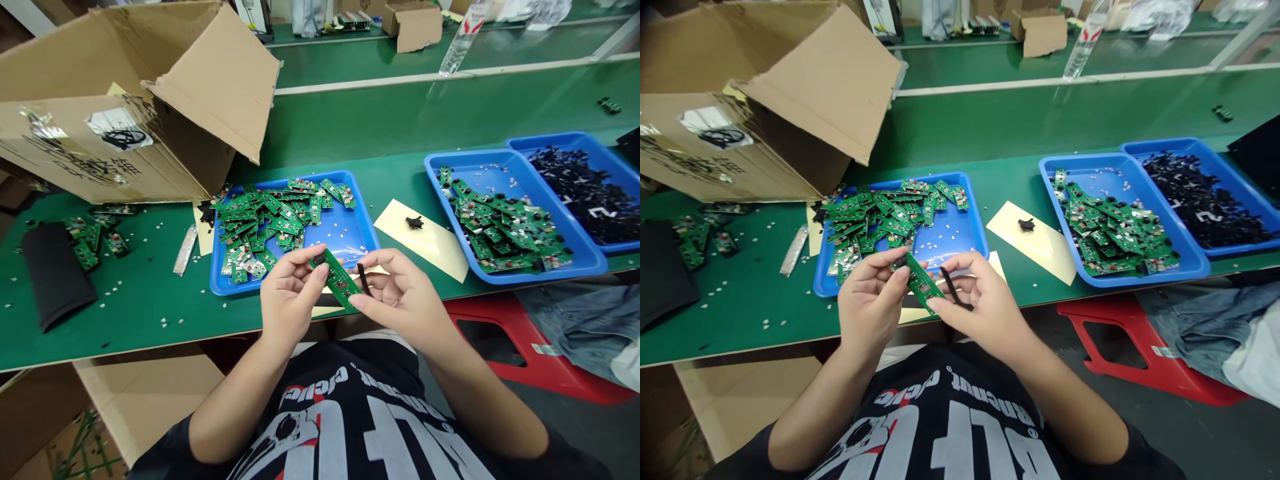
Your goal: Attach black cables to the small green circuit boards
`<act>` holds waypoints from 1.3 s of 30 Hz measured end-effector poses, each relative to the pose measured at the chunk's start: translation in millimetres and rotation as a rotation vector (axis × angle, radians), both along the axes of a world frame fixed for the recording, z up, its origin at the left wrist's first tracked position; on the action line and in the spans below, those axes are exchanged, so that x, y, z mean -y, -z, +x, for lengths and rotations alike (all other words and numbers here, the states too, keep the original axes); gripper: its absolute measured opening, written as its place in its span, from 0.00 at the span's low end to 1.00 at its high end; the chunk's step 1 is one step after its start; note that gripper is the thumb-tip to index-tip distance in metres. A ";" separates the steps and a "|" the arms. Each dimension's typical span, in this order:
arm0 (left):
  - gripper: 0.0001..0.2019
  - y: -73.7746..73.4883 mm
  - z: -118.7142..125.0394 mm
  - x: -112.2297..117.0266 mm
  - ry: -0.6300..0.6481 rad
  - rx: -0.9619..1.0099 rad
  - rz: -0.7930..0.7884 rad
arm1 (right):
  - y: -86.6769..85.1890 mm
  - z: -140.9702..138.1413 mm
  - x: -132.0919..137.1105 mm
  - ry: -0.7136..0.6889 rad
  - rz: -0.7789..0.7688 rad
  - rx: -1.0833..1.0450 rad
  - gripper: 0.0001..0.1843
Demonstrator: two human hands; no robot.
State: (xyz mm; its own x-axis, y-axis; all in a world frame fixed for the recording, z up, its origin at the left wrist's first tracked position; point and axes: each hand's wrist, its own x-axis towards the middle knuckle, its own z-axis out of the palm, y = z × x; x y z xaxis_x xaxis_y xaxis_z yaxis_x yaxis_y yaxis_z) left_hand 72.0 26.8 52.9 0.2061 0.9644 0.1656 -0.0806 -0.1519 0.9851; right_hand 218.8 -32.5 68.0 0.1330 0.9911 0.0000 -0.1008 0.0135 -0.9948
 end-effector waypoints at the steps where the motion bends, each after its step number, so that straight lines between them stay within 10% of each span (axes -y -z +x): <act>1: 0.12 0.4 0.1 -1.6 -0.020 -0.023 0.049 | 1.4 -5.3 3.2 0.034 0.017 -0.014 0.16; 10: 0.04 4.8 -5.0 -21.0 -0.037 -0.510 0.854 | 12.9 -6.3 7.5 0.174 0.045 0.029 0.14; 16: 0.11 20.6 8.9 -23.6 0.146 -0.484 0.569 | 29.3 24.8 0.6 0.294 -0.012 0.073 0.17; 20: 0.20 26.8 -5.4 -47.9 0.081 -0.710 0.520 | 26.3 108.3 -9.3 0.804 -0.058 0.467 0.17; 27: 0.19 39.4 -32.3 -98.7 0.013 -1.257 0.536 | 18.7 220.6 -22.1 1.079 -0.177 0.809 0.18; 34: 0.13 35.4 -30.4 -91.8 -0.025 -1.198 0.585 | 19.1 212.4 -22.8 1.052 -0.091 0.871 0.14; 39: 0.16 24.9 -38.2 -90.0 -0.101 -1.040 0.657 | 26.5 163.0 -28.5 0.778 0.181 0.770 0.08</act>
State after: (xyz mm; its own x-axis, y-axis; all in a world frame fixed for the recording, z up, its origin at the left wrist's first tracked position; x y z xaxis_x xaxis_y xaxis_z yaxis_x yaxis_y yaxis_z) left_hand 33.7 116.9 28.0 0.4592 0.7794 0.4263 0.7363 -0.6024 0.3081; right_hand 381.9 -4.1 41.5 0.6212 0.6146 0.4863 0.6427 -0.0444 -0.7649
